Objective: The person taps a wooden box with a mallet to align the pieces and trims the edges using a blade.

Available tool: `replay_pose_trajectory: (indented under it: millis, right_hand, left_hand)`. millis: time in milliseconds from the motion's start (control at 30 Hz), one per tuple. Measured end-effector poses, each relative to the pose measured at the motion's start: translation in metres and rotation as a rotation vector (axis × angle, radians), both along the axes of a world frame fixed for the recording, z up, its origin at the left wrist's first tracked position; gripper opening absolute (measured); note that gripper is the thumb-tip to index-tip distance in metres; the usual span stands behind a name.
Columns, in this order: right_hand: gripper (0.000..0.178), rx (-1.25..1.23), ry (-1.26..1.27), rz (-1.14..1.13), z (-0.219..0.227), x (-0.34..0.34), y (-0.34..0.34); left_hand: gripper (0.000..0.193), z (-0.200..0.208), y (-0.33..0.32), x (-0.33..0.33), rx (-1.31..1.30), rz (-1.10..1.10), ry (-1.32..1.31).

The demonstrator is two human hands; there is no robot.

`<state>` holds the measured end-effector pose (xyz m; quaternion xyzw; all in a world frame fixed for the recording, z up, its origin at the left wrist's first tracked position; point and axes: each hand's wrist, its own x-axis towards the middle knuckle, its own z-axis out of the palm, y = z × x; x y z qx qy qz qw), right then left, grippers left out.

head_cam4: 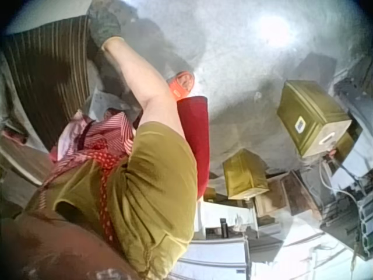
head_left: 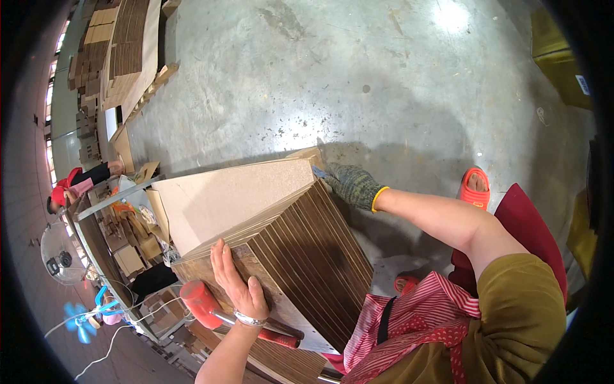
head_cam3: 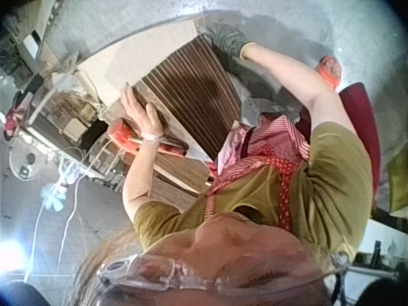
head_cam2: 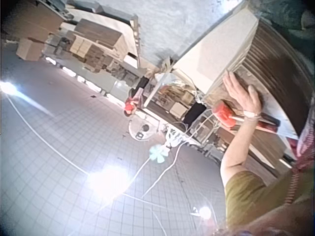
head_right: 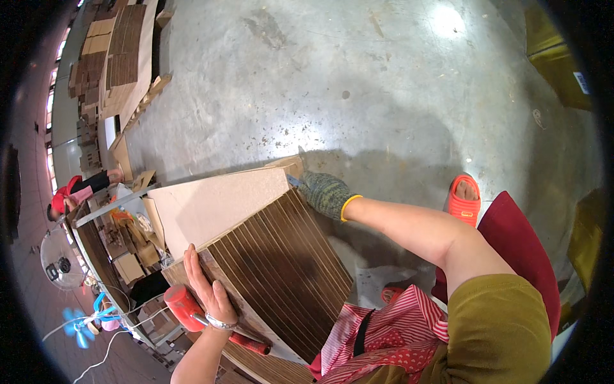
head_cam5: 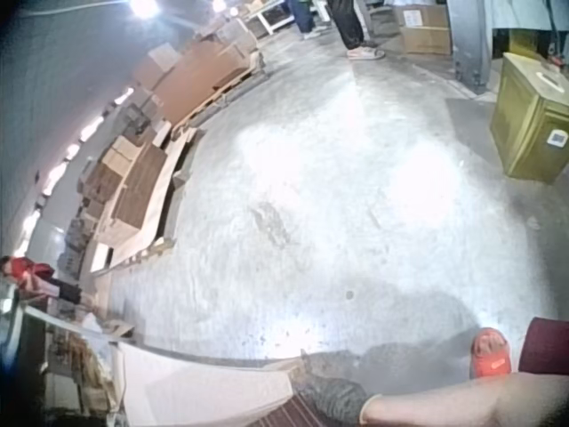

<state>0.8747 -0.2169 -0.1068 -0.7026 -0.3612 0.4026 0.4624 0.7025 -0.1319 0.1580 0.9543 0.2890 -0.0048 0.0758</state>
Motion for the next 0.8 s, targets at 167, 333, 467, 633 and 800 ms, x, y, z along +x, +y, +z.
replay_pose_trajectory:
  millis: [167, 333, 467, 633, 800]
  right_hand:
    - [0.026, -0.04, 0.061, 0.012, 0.008, -0.002, -0.005]
    - [0.027, -0.041, 0.088, -0.059, 0.01, -0.008, -0.007]
    - [0.028, -0.023, 0.032, -0.074, 0.013, -0.003, -0.008]
    - [0.026, -0.12, 0.052, 0.046, 0.022, 0.005, -0.005]
    - [0.035, 0.125, -0.057, 0.105, 0.041, 0.004, -0.001]
  left_hand:
    - [0.063, 0.0, -0.001, 0.0, 0.003, 0.0, 0.001]
    - [0.062, 0.0, -0.001, 0.0, 0.005, 0.006, 0.005]
    - [0.062, 0.0, -0.001, 0.001, 0.001, 0.007, 0.0]
    - [0.063, -0.001, 0.0, 0.0, 0.002, 0.006, 0.008]
    - [0.069, 0.0, 0.0, 0.001, 0.015, 0.021, 0.05]
